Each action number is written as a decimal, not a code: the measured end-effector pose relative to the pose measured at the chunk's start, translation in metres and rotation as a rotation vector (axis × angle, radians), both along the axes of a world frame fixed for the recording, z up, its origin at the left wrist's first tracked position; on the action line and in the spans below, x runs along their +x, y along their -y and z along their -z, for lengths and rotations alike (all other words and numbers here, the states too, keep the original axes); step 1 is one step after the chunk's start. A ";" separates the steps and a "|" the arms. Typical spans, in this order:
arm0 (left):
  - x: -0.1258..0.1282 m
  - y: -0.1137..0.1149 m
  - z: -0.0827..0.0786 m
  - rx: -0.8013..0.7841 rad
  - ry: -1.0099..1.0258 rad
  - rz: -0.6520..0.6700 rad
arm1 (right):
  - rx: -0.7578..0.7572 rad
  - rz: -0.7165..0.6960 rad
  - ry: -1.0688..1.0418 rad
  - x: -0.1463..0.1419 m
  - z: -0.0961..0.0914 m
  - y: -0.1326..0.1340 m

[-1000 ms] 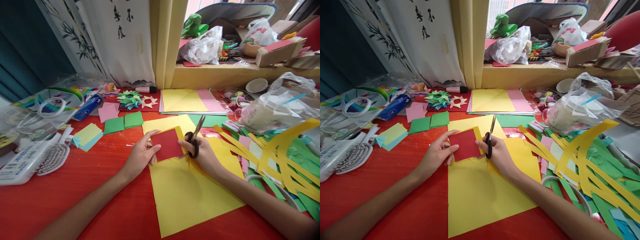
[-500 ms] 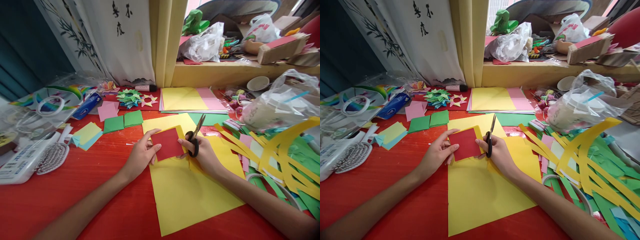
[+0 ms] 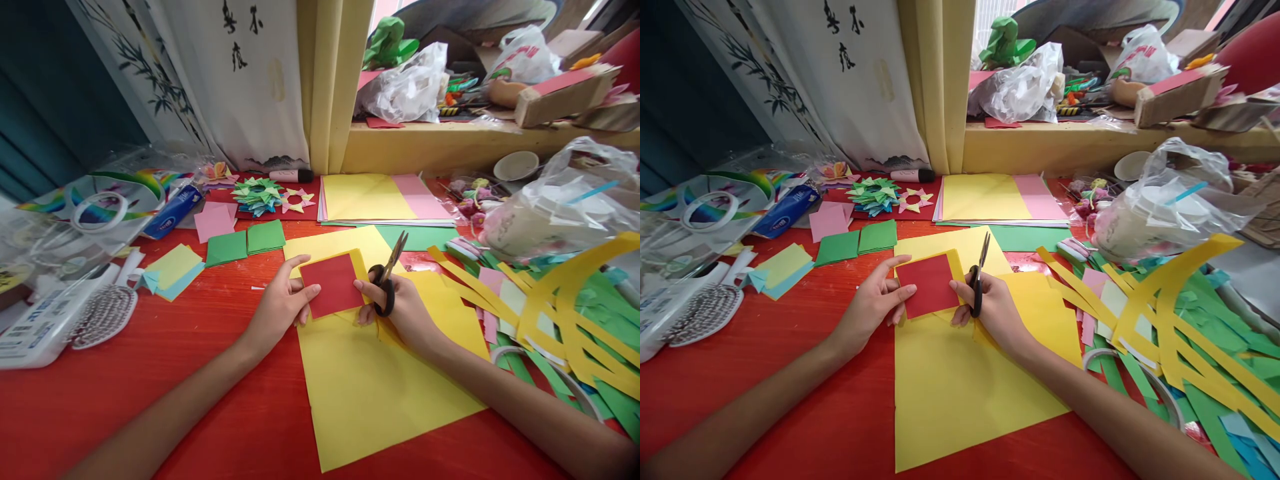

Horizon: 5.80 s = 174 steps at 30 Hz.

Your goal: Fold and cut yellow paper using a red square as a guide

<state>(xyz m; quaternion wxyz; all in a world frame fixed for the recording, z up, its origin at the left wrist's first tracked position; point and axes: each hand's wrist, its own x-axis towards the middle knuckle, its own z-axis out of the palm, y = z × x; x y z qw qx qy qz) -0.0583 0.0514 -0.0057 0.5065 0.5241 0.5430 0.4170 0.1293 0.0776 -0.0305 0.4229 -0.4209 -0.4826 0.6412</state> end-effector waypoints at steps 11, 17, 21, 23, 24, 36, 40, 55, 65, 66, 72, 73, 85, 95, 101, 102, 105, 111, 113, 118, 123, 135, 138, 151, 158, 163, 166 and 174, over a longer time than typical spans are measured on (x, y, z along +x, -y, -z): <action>-0.001 -0.001 0.006 0.033 -0.027 0.000 | 0.018 -0.019 0.011 0.000 0.001 0.001; -0.001 -0.003 0.005 0.047 0.012 -0.038 | 0.049 -0.047 0.028 0.001 0.001 0.001; 0.000 -0.002 0.003 0.053 0.040 -0.054 | 0.028 -0.046 0.010 0.000 -0.003 0.001; 0.000 -0.001 0.003 0.055 0.056 -0.065 | 0.016 -0.044 0.009 0.000 -0.004 0.002; 0.000 -0.001 0.002 0.054 0.062 -0.069 | 0.010 -0.041 0.008 -0.001 -0.005 0.002; 0.000 -0.003 0.001 0.056 0.035 -0.072 | -0.001 -0.062 -0.015 0.000 -0.003 0.000; 0.001 -0.003 0.001 0.064 0.033 -0.077 | -0.001 -0.053 -0.002 0.000 -0.003 0.000; 0.001 -0.003 0.002 0.052 0.028 -0.081 | 0.031 -0.097 0.087 0.002 -0.002 0.000; 0.001 -0.002 0.002 0.058 0.027 -0.090 | -0.005 -0.046 0.018 0.000 -0.004 0.001; 0.001 -0.002 0.002 0.057 0.027 -0.092 | -0.015 -0.037 0.008 0.000 -0.004 0.001; 0.000 -0.003 0.002 0.059 0.024 -0.079 | -0.018 -0.024 -0.007 -0.001 -0.006 0.001; 0.000 -0.003 0.002 0.060 0.020 -0.075 | -0.015 -0.025 -0.010 -0.001 -0.005 0.001; 0.000 -0.003 0.002 0.068 0.005 -0.068 | 0.004 -0.032 -0.021 0.000 -0.004 0.001; -0.001 -0.004 0.004 0.076 -0.009 -0.074 | 0.001 -0.037 -0.034 0.000 -0.002 -0.001; 0.000 -0.004 0.002 0.080 -0.014 -0.084 | 0.002 -0.060 -0.013 0.000 -0.004 0.000; 0.000 -0.003 0.002 0.080 -0.014 -0.086 | -0.002 -0.069 0.006 0.000 -0.004 0.001; 0.000 -0.003 0.001 0.071 0.002 -0.076 | -0.007 -0.071 0.054 0.000 -0.006 0.002; 0.004 0.002 0.003 -0.022 0.113 -0.014 | 0.000 -0.025 -0.011 0.000 -0.005 0.003; 0.004 0.003 0.003 -0.069 0.085 0.045 | 0.011 -0.032 -0.024 0.000 -0.005 0.003; 0.005 0.006 0.001 -0.075 -0.032 0.137 | 0.028 -0.078 0.027 0.001 -0.006 0.004; 0.005 0.006 0.001 -0.071 -0.052 0.096 | 0.025 -0.127 0.106 0.001 -0.009 0.005; 0.004 0.006 0.004 -0.067 -0.056 0.108 | 0.021 -0.132 0.121 0.000 -0.009 0.005; 0.004 0.006 0.003 -0.069 -0.058 0.121 | 0.016 -0.121 0.113 0.000 -0.009 0.006; 0.005 0.006 0.003 -0.070 -0.064 0.126 | 0.041 -0.123 0.137 0.001 -0.011 0.007; 0.006 0.007 0.001 -0.072 -0.062 0.098 | 0.024 -0.068 0.050 0.001 -0.009 0.006; 0.008 0.007 0.000 -0.081 -0.044 0.075 | 0.015 -0.063 0.042 0.001 -0.008 0.005; 0.009 0.007 -0.001 -0.073 -0.043 0.056 | 0.021 -0.069 0.033 0.000 -0.008 0.006; 0.010 0.008 -0.001 -0.054 -0.076 0.037 | 0.029 -0.069 0.031 -0.001 -0.009 0.006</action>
